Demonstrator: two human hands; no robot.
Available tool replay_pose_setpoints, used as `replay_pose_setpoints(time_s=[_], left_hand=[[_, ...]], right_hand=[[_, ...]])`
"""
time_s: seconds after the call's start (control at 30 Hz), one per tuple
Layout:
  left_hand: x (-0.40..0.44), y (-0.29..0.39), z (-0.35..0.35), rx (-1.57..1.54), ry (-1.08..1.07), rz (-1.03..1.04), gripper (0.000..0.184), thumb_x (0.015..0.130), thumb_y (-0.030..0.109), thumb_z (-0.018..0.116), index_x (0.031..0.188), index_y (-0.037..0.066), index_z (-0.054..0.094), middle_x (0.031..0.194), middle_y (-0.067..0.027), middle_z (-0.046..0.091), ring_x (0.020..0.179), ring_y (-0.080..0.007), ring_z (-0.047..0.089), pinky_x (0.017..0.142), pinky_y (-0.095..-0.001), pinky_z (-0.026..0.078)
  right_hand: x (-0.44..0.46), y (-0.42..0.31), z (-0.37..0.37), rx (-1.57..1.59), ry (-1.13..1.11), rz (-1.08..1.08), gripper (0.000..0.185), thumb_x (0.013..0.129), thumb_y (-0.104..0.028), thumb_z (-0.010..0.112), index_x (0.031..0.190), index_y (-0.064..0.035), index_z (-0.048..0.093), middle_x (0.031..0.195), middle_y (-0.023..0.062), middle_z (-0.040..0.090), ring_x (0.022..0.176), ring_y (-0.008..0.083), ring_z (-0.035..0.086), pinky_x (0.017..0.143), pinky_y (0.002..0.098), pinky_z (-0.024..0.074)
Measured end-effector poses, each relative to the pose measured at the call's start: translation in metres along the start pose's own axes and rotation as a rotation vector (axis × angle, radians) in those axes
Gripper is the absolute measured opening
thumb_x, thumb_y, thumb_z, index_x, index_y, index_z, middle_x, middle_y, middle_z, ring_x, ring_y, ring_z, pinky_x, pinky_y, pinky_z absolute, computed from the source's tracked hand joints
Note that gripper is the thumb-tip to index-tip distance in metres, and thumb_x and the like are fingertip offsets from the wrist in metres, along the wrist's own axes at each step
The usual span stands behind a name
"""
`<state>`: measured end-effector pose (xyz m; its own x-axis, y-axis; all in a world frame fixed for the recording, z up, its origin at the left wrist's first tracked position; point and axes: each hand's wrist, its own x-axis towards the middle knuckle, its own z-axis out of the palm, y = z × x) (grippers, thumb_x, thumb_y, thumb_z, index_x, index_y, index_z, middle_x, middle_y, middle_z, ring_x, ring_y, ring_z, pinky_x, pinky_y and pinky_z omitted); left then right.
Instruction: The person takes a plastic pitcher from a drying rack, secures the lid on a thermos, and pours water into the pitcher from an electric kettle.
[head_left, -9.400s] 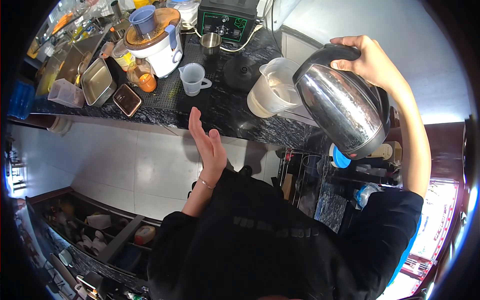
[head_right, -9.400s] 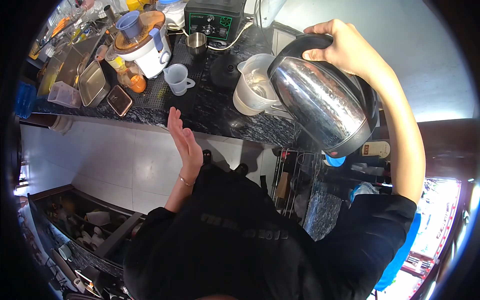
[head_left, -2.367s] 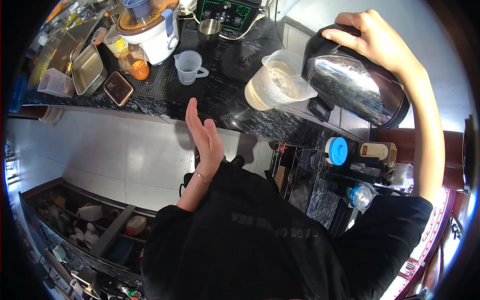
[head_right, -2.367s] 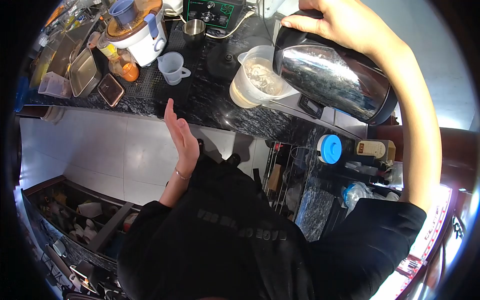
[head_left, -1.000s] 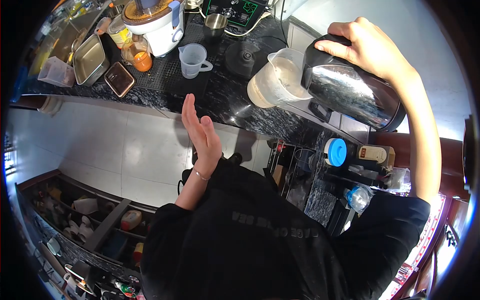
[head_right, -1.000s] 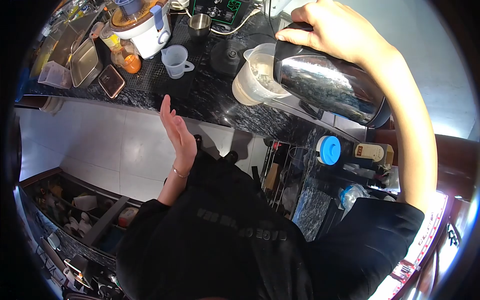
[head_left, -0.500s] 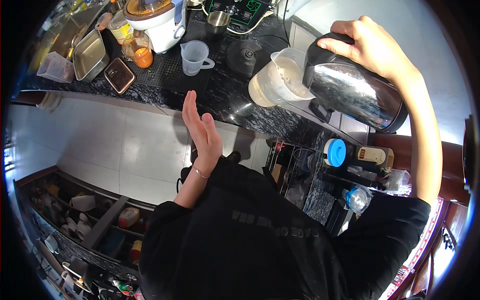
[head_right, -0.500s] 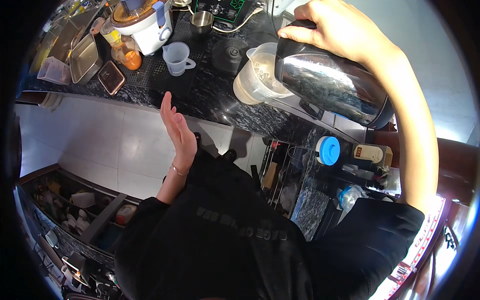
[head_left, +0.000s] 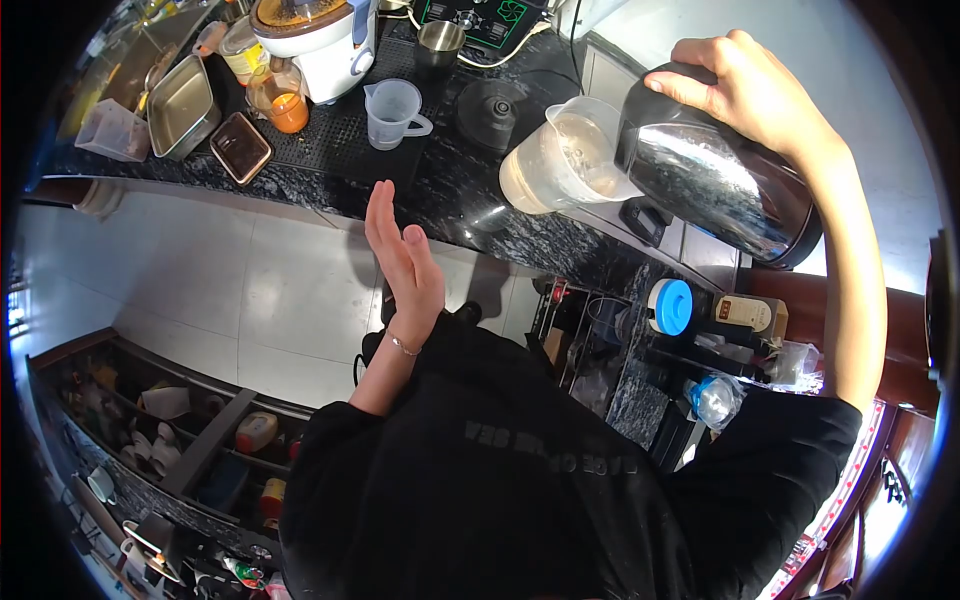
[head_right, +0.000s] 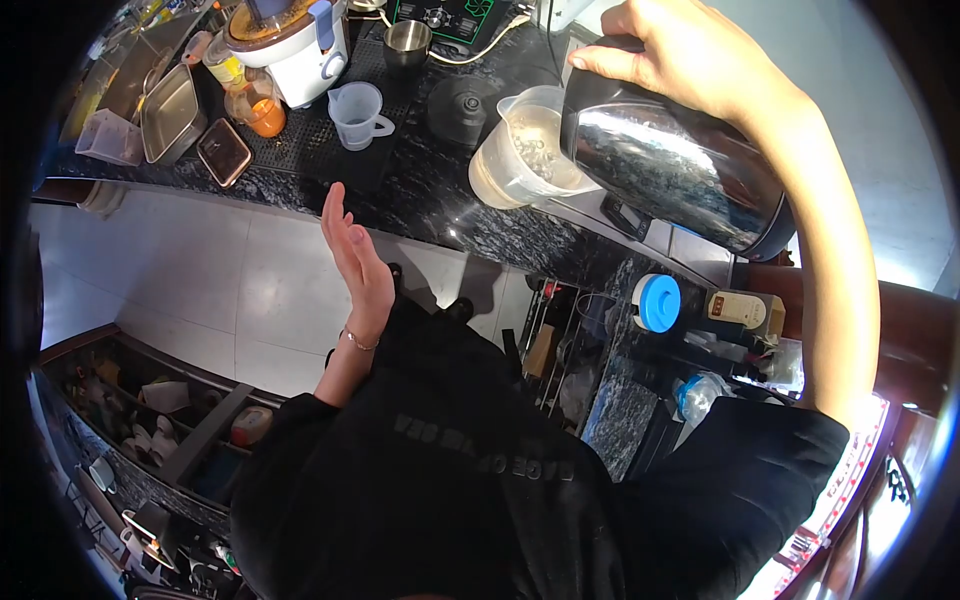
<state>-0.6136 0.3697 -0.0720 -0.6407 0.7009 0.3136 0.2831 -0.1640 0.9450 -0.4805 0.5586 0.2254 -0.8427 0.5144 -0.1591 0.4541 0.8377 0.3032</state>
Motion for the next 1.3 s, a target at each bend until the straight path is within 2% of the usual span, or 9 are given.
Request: replay_pose_setpoints(time_s=[0.63,0.8,0.97,1.1,1.3], left_hand=[[-0.003,0.002,-0.001,0.006,0.002,-0.004,0.045,0.098,0.025,0.028,0.134,-0.003,0.033,0.138,-0.0191,0.031,0.124,-0.0325,0.033,0.102,-0.0386,0.026],[-0.003,0.002,-0.003,0.010,-0.001,-0.013,0.045,0.098,0.025,0.029,0.134,-0.002,0.034,0.139,-0.0187,0.031,0.124,-0.0321,0.032,0.102,-0.0383,0.025],[-0.005,0.003,-0.004,-0.002,0.004,-0.031,0.045,0.098,0.024,0.029,0.133,-0.002,0.036,0.139,-0.0187,0.030,0.123,-0.0315,0.032,0.102,-0.0379,0.025],[-0.004,0.004,-0.004,0.004,0.026,-0.027,0.045,0.098,0.026,0.027,0.132,-0.001,0.039,0.138,-0.0156,0.033,0.123,-0.0259,0.034,0.098,-0.0321,0.028],[-0.006,0.006,-0.008,-0.032,0.026,-0.038,0.043,0.097,0.024,0.030,0.131,0.000,0.040,0.139,-0.0188,0.030,0.122,-0.0309,0.033,0.101,-0.0370,0.026]], right_hand=[[0.003,-0.003,-0.002,-0.035,-0.027,-0.018,0.041,0.085,-0.036,0.062,0.082,0.0042,0.067,0.066,0.0127,0.064,0.050,0.0203,0.062,0.048,0.0249,0.0493],[0.003,0.004,-0.001,0.007,0.030,-0.007,0.041,0.085,-0.036,0.062,0.082,0.0039,0.067,0.066,0.0124,0.064,0.051,0.0199,0.062,0.048,0.0246,0.0493],[0.008,0.004,-0.001,0.025,0.008,-0.067,0.040,0.085,-0.036,0.061,0.081,0.0032,0.067,0.067,0.0120,0.064,0.051,0.0193,0.061,0.049,0.0239,0.0493],[0.013,0.000,-0.003,0.032,-0.092,-0.042,0.038,0.086,-0.035,0.061,0.081,0.0027,0.067,0.067,0.0120,0.064,0.052,0.0195,0.062,0.050,0.0244,0.0497],[0.013,-0.008,0.000,-0.022,-0.087,-0.047,0.037,0.086,-0.034,0.062,0.080,0.0023,0.067,0.067,0.0119,0.064,0.051,0.0192,0.062,0.052,0.0249,0.0502]])
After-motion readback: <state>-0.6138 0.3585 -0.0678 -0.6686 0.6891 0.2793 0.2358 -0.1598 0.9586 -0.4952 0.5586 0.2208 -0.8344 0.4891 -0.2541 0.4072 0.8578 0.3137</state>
